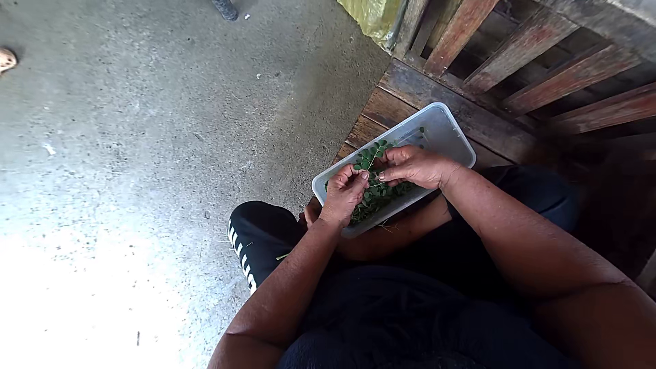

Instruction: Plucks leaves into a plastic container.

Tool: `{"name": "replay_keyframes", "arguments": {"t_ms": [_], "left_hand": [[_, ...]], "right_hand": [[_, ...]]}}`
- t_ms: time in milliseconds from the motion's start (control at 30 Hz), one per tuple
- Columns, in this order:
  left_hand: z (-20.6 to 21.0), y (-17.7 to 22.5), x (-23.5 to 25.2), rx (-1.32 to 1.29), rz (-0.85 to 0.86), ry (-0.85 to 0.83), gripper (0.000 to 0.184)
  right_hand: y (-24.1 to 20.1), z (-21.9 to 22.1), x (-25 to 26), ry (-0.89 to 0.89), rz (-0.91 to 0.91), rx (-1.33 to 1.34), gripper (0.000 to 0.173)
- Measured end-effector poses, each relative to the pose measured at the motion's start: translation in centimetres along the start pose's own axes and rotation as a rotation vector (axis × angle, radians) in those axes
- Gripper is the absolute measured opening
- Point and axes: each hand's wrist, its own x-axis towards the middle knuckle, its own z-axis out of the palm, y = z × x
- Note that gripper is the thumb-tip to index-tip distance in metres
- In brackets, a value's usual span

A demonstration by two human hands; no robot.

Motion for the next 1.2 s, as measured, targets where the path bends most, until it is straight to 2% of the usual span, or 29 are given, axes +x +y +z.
{"name": "replay_keyframes", "arguments": {"t_ms": [67,100,267,333,433,667,800,867,900,933,1000,1067,1200], "left_hand": [[0.0,0.0,0.0,0.006,0.001,-0.003,0.008],[0.0,0.0,0.0,0.011,0.003,-0.006,0.007],[0.1,0.2,-0.1,0.010,0.013,0.032,0.010],[0.0,0.2,0.0,-0.008,0.002,0.034,0.009],[0.2,0.2,-0.1,-0.017,0.009,0.022,0.008],[0.3,0.3,-0.2,-0.022,-0.002,0.003,0.008],[0.2,0.1,-0.1,-0.010,0.001,0.036,0.007],[0.0,-0.2,0.0,0.008,0.002,0.052,0.008],[0.0,-0.2,0.0,0.014,0.006,0.060,0.008],[0.0,-0.3,0.1,0.018,0.012,0.068,0.008],[0.1,-0.2,0.3,0.004,0.029,0.089,0.007],[0.2,-0.2,0.5,-0.034,0.038,0.107,0.007],[0.2,-0.1,0.8,-0.161,0.075,0.095,0.010]], "right_hand": [[0.0,0.2,0.2,0.018,-0.006,-0.054,0.004],[0.0,0.1,0.2,0.024,-0.015,-0.095,0.003],[0.1,-0.4,0.0,0.029,-0.005,-0.246,0.007],[0.0,-0.3,0.0,0.029,0.012,-0.218,0.006],[0.0,0.2,0.1,0.005,-0.022,-0.146,0.015],[0.1,0.8,0.5,0.043,-0.065,-0.185,0.006],[-0.2,0.1,0.2,0.070,-0.096,-0.280,0.012],[-0.4,-0.7,0.0,0.127,-0.080,-0.362,0.005],[-0.4,-1.1,-0.1,0.164,-0.088,-0.377,0.008],[-0.5,-1.4,-0.3,0.204,-0.125,-0.374,0.015],[-0.2,-1.8,-0.6,0.274,-0.284,-0.355,0.011],[0.0,-1.8,-0.5,0.242,-0.395,-0.348,0.012],[0.1,-0.5,0.2,0.078,-0.193,-0.644,0.010]]}}
